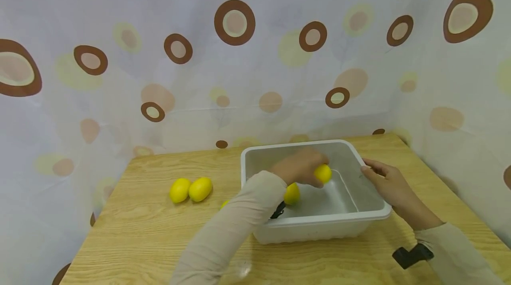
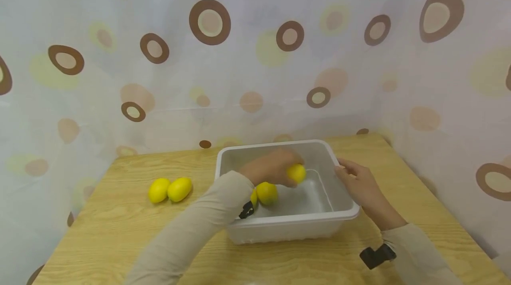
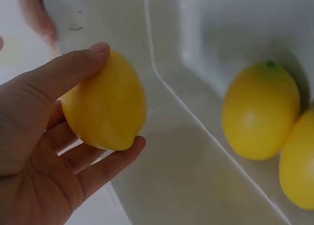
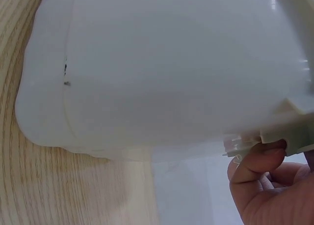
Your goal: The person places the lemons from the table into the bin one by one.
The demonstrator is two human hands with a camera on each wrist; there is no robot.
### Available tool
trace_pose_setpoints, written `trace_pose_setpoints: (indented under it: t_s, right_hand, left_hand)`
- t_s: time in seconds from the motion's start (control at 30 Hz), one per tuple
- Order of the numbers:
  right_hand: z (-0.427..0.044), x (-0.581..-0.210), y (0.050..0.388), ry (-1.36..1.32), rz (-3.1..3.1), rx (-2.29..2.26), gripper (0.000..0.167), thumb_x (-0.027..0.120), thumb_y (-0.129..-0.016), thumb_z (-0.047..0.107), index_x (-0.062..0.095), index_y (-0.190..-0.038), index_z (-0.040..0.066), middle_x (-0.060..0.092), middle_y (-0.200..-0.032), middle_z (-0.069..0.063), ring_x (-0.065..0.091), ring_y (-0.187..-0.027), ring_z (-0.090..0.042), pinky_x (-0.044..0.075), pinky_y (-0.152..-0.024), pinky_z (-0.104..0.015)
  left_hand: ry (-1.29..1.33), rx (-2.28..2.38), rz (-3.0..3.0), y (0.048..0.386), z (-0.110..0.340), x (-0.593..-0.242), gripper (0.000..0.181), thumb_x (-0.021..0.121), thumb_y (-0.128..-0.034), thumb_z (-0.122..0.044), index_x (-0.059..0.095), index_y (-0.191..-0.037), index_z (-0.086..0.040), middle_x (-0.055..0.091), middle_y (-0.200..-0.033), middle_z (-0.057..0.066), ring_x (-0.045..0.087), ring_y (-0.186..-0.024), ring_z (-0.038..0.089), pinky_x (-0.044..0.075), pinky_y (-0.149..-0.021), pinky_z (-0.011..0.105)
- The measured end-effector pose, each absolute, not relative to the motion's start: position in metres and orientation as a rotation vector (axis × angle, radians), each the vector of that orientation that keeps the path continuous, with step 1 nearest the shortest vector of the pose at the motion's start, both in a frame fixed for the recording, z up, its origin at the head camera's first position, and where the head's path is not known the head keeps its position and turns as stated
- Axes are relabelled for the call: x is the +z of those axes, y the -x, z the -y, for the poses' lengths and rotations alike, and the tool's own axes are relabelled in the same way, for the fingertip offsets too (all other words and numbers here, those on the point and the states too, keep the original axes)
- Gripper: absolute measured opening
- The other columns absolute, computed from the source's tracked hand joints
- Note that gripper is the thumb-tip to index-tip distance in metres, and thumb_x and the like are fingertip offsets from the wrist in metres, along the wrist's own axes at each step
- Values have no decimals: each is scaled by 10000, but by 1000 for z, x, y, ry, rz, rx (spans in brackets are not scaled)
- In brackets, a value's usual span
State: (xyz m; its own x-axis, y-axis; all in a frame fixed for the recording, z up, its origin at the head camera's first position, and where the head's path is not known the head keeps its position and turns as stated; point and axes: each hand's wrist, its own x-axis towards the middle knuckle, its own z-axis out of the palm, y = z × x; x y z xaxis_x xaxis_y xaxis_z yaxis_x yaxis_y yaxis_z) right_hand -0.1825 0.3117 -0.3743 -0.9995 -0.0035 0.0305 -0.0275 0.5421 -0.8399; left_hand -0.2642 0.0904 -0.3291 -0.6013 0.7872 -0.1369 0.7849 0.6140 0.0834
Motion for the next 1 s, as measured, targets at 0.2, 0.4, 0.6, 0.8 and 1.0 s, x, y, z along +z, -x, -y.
trace_pose_setpoints:
  t_s: [0.2,0.4,0.6,0.8,1.0]
  right_hand:
    - [-313,-374,182,-16,2741,1479,596,411,-1028,347,326,-1444,-72,526,-1218,-279,578,-863,-56,542,-667,-284]
    - [-312,-374,182,-21,2725,1516,601,420,-1024,358,338,-1442,-66,524,-1231,-288,589,-866,-53,548,-672,-291]
    - [-312,-373,181,-18,2718,1522,613,413,-1022,376,334,-1448,-57,511,-1250,-298,595,-882,-72,554,-683,-309]
    - [-311,-374,180,-11,2724,1514,608,416,-1023,370,333,-1448,-57,517,-1242,-292,596,-890,-86,552,-683,-306]
    - [-310,-373,180,-12,2725,1504,597,415,-1025,355,334,-1446,-61,521,-1234,-297,599,-897,-117,553,-678,-310]
  left_hand:
    - [-1316,-79,-2665,266,-93,-338,534,734,-843,-337,558,-1319,-170,594,-1248,-42,529,-1106,124,399,-971,206]
    - [-1297,-79,-2674,270,-91,-349,502,737,-840,-327,580,-1288,-162,612,-1205,-38,538,-1071,128,412,-934,205]
    - [-1295,-52,-2677,275,-91,-356,461,746,-826,-333,622,-1240,-172,632,-1146,-49,545,-1014,119,421,-882,207]
    - [-1280,1,-2671,277,-91,-360,434,759,-810,-336,646,-1194,-168,634,-1085,-48,540,-985,118,423,-844,206]
    - [-1234,26,-2671,280,-90,-365,468,766,-805,-348,634,-1218,-172,624,-1109,-44,534,-996,121,423,-859,213]
